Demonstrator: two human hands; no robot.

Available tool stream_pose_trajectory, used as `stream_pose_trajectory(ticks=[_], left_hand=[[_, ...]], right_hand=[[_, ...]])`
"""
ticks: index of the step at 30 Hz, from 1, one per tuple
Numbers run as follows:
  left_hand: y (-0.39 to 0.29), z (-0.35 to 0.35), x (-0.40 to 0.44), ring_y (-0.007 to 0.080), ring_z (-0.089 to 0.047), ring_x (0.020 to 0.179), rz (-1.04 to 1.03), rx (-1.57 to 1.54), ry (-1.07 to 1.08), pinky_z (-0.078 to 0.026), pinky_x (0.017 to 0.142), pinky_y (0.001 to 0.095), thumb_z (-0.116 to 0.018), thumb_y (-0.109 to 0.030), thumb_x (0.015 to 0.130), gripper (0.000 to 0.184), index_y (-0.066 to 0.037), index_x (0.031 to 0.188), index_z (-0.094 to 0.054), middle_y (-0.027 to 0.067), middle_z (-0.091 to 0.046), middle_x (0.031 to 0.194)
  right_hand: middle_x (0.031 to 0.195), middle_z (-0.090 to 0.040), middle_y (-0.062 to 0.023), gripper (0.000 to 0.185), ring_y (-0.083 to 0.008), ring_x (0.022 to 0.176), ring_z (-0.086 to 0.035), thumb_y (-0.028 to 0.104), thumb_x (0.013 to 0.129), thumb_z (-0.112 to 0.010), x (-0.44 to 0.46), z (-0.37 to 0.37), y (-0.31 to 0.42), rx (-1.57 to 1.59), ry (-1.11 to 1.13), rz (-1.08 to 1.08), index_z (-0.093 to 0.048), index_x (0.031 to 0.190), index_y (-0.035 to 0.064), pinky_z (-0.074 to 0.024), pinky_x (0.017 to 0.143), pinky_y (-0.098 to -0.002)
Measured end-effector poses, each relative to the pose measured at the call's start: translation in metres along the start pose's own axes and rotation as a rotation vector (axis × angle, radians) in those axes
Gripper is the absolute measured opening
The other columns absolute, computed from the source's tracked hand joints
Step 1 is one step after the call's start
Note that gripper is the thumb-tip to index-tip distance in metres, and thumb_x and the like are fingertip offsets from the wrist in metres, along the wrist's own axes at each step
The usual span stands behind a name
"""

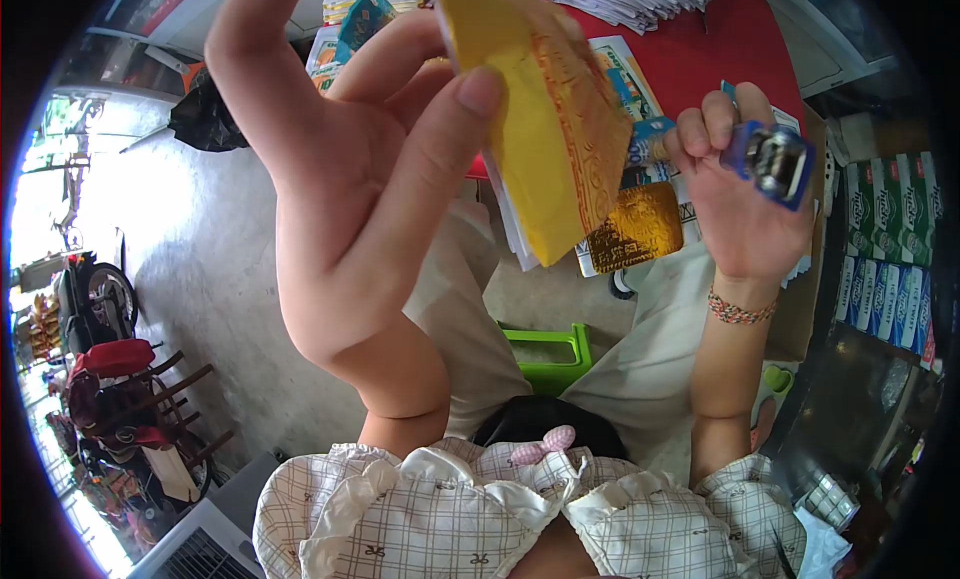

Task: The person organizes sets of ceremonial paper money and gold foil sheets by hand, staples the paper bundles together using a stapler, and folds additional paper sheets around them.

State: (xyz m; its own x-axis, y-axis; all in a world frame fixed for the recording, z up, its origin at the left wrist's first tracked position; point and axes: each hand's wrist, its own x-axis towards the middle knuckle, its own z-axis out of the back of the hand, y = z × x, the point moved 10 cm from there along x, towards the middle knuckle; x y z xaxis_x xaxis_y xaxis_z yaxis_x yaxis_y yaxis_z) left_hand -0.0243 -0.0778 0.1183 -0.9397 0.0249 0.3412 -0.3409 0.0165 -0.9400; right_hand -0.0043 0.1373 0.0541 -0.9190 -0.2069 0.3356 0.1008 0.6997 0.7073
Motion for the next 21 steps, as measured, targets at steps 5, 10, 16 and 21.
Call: stream_pose_trajectory(ticks=[5,10,16,21], left_hand=[[-0.007,-0.011,-0.007,0.0259,-0.066,0.086,-0.076,-0.023,-0.004,-0.055,0.073,0.0315,-0.057,0.010,0.083,0.068,-0.007,0.137,-0.019,0.0299,-0.061,0.100],[-0.010,-0.019,-0.009,0.0261,-0.066,0.084,-0.147,-0.049,0.000,-0.055,0.072,0.0308,-0.057,0.011,0.082,0.068,-0.007,0.136,-0.019,0.0306,-0.061,0.098],[-0.016,-0.019,-0.013,0.0265,-0.066,0.083,-0.237,-0.077,-0.004,-0.055,0.071,0.0301,-0.057,0.013,0.082,0.067,-0.006,0.134,-0.020,0.0314,-0.061,0.096],[-0.016,-0.035,-0.015,0.0267,-0.066,0.081,-0.309,-0.100,-0.007,-0.055,0.071,0.0294,-0.057,0.014,0.081,0.067,-0.006,0.133,-0.020,0.0322,-0.061,0.094]], right_hand=[[0.114,-0.052,-0.0217,0.040,-0.0235,0.103,-0.058,0.018,0.079,-0.073,-0.003,-0.012,0.012,-0.286,-0.042,0.123,-0.040,0.097,0.0045,-0.0491,0.088,-0.0314],[0.113,-0.053,-0.0213,0.037,-0.0211,0.099,-0.059,0.015,0.080,-0.070,-0.004,-0.008,0.015,-0.413,-0.140,0.137,-0.041,0.098,0.0026,-0.0479,0.089,-0.0307],[0.110,-0.054,-0.0221,0.041,-0.0195,0.094,-0.060,0.020,0.077,-0.072,-0.009,0.003,0.024,-0.451,-0.250,0.175,-0.041,0.097,0.0018,-0.0485,0.083,-0.0287],[0.105,-0.053,-0.0228,0.051,-0.0220,0.090,-0.059,0.035,0.077,-0.071,-0.015,-0.010,0.042,-0.752,-0.255,0.190,-0.039,0.097,0.0015,-0.0486,0.078,-0.0310]])
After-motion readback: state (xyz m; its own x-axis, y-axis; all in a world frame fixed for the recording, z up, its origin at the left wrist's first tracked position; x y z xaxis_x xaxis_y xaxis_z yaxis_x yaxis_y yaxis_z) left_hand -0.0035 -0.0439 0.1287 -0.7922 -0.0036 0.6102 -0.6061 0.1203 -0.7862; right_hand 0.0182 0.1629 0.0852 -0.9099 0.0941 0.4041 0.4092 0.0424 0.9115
